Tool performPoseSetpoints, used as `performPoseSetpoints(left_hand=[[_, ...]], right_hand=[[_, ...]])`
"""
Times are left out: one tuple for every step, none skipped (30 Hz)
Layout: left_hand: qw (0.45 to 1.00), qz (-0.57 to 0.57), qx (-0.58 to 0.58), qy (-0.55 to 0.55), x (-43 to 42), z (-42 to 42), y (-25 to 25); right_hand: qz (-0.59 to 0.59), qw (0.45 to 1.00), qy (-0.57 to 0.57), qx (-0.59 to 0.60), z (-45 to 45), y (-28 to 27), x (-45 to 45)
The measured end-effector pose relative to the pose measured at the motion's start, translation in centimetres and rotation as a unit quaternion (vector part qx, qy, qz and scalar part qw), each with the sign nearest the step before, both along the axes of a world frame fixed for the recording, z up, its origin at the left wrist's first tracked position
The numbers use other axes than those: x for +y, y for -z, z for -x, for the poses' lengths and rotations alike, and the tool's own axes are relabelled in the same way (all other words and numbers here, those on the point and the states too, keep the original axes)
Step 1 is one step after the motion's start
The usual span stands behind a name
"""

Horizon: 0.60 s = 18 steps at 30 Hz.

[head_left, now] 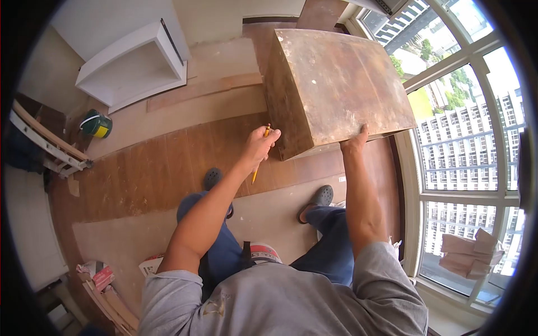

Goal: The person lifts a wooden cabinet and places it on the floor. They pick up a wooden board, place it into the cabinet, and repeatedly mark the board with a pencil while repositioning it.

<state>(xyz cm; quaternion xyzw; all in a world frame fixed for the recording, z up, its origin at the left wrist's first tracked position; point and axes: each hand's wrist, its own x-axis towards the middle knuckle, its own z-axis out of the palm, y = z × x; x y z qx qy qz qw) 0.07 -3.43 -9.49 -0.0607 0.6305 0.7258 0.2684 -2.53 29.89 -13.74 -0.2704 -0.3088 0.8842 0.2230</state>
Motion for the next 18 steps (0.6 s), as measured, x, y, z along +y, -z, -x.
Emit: performPoseSetpoints(left_hand=[[1.0,0.001,0.001,-0.001,-0.1,-0.1,-0.2],[1.0,0.008,0.008,0.001,-0.1,-0.3,-0.3],[1.0,0.015,0.017,0.003,-0.2,-0.4,-0.4],[1.0,0.015,0.017,0.004,-0.3,-0.7,-0.5],[1.0,0.012,0.026,-0.001,-0.4,-0.8,-0.6],[0.999,0.008,0.035,-0.007,-0.6,-0.8,-0.6],[0.999,0.008,0.035,-0.007,-0.9,-0.9,-0.7],[0.999,0.012,0.043,-0.002,-1.2,-0.8,-0.8],[0.999,0.017,0.051,0.004,-1.5,-1.3,-0.6],[0.999,0.016,0.051,0.004,-1.8,-1.4,-0.6],[0.998,0.036,0.058,0.019,-2.1,-1.2,-0.8],[0.996,0.056,0.063,0.033,-2.2,-1.2,-1.0],[0.996,0.054,0.063,0.033,-1.9,-1.1,-1.0],[0.99,0.078,0.105,0.047,-1.7,-1.4,-1.0],[0.982,0.102,0.147,0.062,-1.3,-1.7,-1.4],[0.982,0.102,0.146,0.064,-1.2,-2.0,-1.8],[0.957,0.168,0.225,0.077,-0.9,-2.5,-2.2],[0.92,0.232,0.303,0.089,-0.7,-3.1,-2.7]], right_hand=[[-0.001,1.0,-0.004,-0.004,-1.0,-0.2,-0.6],[-0.002,1.0,-0.005,-0.011,-2.2,-0.4,-0.9],[-0.001,1.0,-0.004,-0.01,-3.0,-0.6,-1.4],[0.005,1.0,0.005,-0.018,-3.9,-0.7,-2.1],[0.012,1.0,0.014,-0.024,-4.7,-0.9,-2.6],[0.011,1.0,0.014,-0.024,-5.4,-0.9,-2.8],[0.019,0.999,0.016,-0.037,-6.2,-0.9,-2.9],[0.026,0.998,0.017,-0.05,-6.9,-1.1,-2.9],[0.026,0.998,0.018,-0.051,-8.0,-0.4,-2.7],[0.023,0.999,0.025,-0.036,-8.8,0.0,-2.4],[0.02,0.999,0.032,-0.019,-9.3,0.3,-2.1],[0.019,0.999,0.032,-0.019,-10.0,0.3,-2.0],[0.018,0.999,0.033,-0.006,-10.5,0.4,-1.7],[0.019,0.999,0.036,0.005,-11.4,0.5,-1.5],[0.019,0.999,0.039,0.003,-12.2,0.0,-1.6],[0.02,0.999,0.039,-0.003,-12.8,-0.4,-1.7],[0.022,0.999,0.039,-0.011,-13.5,-0.9,-1.9],[0.024,0.999,0.04,-0.013,-14.1,-0.7,-1.7]])
